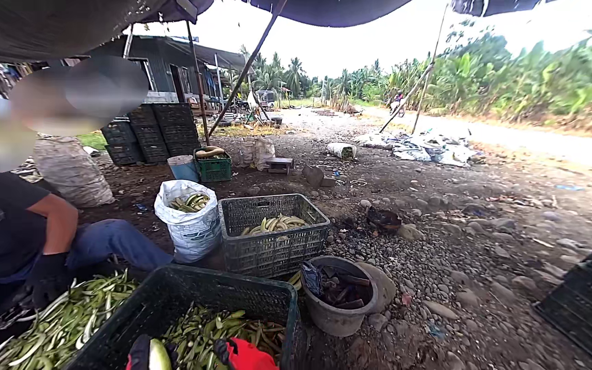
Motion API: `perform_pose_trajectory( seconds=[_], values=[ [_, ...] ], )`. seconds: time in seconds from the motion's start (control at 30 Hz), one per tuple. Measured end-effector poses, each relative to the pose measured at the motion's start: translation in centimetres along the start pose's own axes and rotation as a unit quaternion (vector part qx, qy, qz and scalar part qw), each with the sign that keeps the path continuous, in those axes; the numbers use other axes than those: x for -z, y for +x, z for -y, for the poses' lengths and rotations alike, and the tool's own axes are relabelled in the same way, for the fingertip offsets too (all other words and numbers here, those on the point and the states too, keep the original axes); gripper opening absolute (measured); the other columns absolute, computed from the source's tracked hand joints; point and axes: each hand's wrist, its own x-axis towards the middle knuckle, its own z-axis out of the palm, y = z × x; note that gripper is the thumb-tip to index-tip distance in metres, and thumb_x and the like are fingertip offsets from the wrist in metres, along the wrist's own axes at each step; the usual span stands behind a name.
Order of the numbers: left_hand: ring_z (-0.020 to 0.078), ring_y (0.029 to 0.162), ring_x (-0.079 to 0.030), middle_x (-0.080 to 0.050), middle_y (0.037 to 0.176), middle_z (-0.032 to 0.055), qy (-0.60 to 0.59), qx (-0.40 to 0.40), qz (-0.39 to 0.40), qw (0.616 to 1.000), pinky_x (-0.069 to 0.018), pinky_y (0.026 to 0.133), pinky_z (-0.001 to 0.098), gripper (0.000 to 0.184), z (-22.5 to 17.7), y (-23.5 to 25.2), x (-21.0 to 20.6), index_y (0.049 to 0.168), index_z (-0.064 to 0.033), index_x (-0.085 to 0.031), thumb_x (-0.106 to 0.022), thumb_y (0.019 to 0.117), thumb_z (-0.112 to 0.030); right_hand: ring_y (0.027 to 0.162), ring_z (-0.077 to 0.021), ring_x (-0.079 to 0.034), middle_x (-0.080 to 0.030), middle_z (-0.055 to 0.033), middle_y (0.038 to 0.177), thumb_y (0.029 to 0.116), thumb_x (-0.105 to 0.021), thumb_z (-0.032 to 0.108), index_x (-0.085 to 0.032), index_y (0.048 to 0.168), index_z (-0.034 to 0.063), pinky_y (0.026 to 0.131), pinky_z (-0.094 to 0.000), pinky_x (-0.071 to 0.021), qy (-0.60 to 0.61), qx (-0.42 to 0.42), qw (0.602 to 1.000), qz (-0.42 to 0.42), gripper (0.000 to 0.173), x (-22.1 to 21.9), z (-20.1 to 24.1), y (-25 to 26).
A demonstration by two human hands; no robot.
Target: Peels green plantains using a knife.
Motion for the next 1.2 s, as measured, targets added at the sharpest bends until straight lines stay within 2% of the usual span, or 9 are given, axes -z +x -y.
perform_pose_trajectory(
  seconds=[0.13,0.2,0.3,0.5,0.63,0.77,1.0,1.13,1.2],
  values=[
    [0.0111,0.069,-0.062,-0.064,0.086,0.0075,0.050,0.021,-0.151,0.987,-0.0561,0.065,0.0302,0.047,-0.2,-0.6,-1.2,0.124,0.0029,-0.056,-0.026,0.1125,-0.031,0.129,-0.0274,-0.061,-0.063,-0.0161,0.139,0.1108,-0.040,0.039,-0.047,0.153,0.0117,0.112,-0.0502,-0.0445,0.010,0.093,0.994,-0.054,0.051,-0.4,2.1,-1.8],
    [0.0184,0.085,-0.064,-0.065,0.101,0.0172,0.160,0.034,-0.169,0.972,-0.0559,0.079,0.0347,0.042,-0.5,-1.4,-1.1,0.129,0.0075,-0.054,-0.028,0.1123,-0.020,0.132,-0.0328,-0.058,-0.063,-0.0179,0.140,0.1067,-0.047,0.032,-0.044,0.156,0.0106,0.117,-0.0546,-0.0375,-0.108,0.144,0.981,-0.077,0.054,-1.4,1.9,-1.7],
    [0.0321,0.119,-0.062,-0.061,0.126,0.0303,0.345,0.044,-0.127,0.929,-0.0475,0.106,0.0431,0.045,-0.8,-2.1,-0.6,0.136,0.0147,-0.049,-0.057,0.1012,-0.013,0.136,-0.0447,-0.051,-0.059,-0.0248,0.141,0.1002,-0.057,0.034,-0.046,0.157,0.0184,0.122,-0.0674,-0.0176,-0.250,0.178,0.950,-0.058,0.060,-3.2,1.5,-1.9],
    [0.0246,0.103,-0.065,-0.067,0.110,0.0254,0.352,0.027,-0.111,0.929,-0.0509,0.096,0.0362,0.038,-0.2,-2.3,-0.2,0.121,0.0162,-0.058,-0.064,0.0953,-0.012,0.134,-0.0497,-0.050,-0.057,-0.0288,0.140,0.0921,-0.065,0.033,-0.052,0.153,0.0312,0.117,-0.0761,-0.0111,-0.306,0.191,0.928,-0.091,0.062,-3.7,2.0,-2.5],
    [0.0255,0.103,-0.063,-0.063,0.116,0.0247,0.162,0.101,-0.174,0.966,-0.0514,0.093,0.0395,0.039,-0.5,-1.8,-1.7,0.129,0.0092,-0.056,-0.030,0.1122,-0.014,0.134,-0.0397,-0.054,-0.059,-0.0215,0.142,0.1041,-0.049,0.037,-0.038,0.160,0.0325,0.121,-0.0695,-0.0108,-0.313,0.105,0.944,-0.020,0.057,-2.3,3.5,-2.4],
    [0.0123,0.065,-0.059,-0.059,0.077,0.0076,-0.058,0.111,-0.183,0.975,-0.0534,0.060,0.0280,0.038,-0.5,-1.3,-1.7,0.106,-0.0003,-0.056,-0.028,0.1128,-0.025,0.135,-0.0405,-0.053,-0.058,-0.0227,0.142,0.1035,-0.050,0.037,-0.038,0.160,0.0317,0.121,-0.0718,-0.0076,-0.322,0.129,0.938,0.005,0.058,-1.8,3.1,-2.6],
    [0.0114,0.070,-0.063,-0.064,0.083,0.0074,-0.003,0.090,-0.082,0.993,-0.0560,0.064,0.0289,0.044,-1.6,-1.6,-1.7,0.117,-0.0005,-0.059,-0.030,0.1130,-0.033,0.133,-0.0370,-0.056,-0.062,-0.0191,0.139,0.1060,-0.045,0.041,-0.038,0.160,0.0320,0.122,-0.0690,-0.0094,-0.312,0.109,0.944,-0.017,0.055,-1.2,3.3,-1.9],
    [0.0094,0.106,-0.060,-0.061,0.124,0.0177,0.145,-0.011,-0.009,0.989,-0.0475,0.098,0.0242,0.044,-1.9,-3.4,-2.7,0.140,0.0083,-0.049,-0.026,0.1114,-0.017,0.136,-0.0342,-0.054,-0.062,-0.0166,0.141,0.1089,-0.040,0.038,-0.038,0.160,0.0298,0.123,-0.0661,-0.0106,-0.267,0.080,0.960,-0.034,0.052,-0.6,3.3,-0.9],
    [0.0095,0.115,-0.060,-0.060,0.133,0.0176,0.153,-0.035,0.064,0.985,-0.0477,0.103,0.0264,0.052,-1.5,-3.9,-2.6,0.143,0.0078,-0.048,-0.031,0.1090,-0.028,0.137,-0.0306,-0.055,-0.064,-0.0123,0.141,0.1105,-0.034,0.042,-0.041,0.159,0.0284,0.124,-0.0640,-0.0145,-0.222,0.083,0.971,-0.042,0.051,0.1,2.8,0.0]
  ],
)
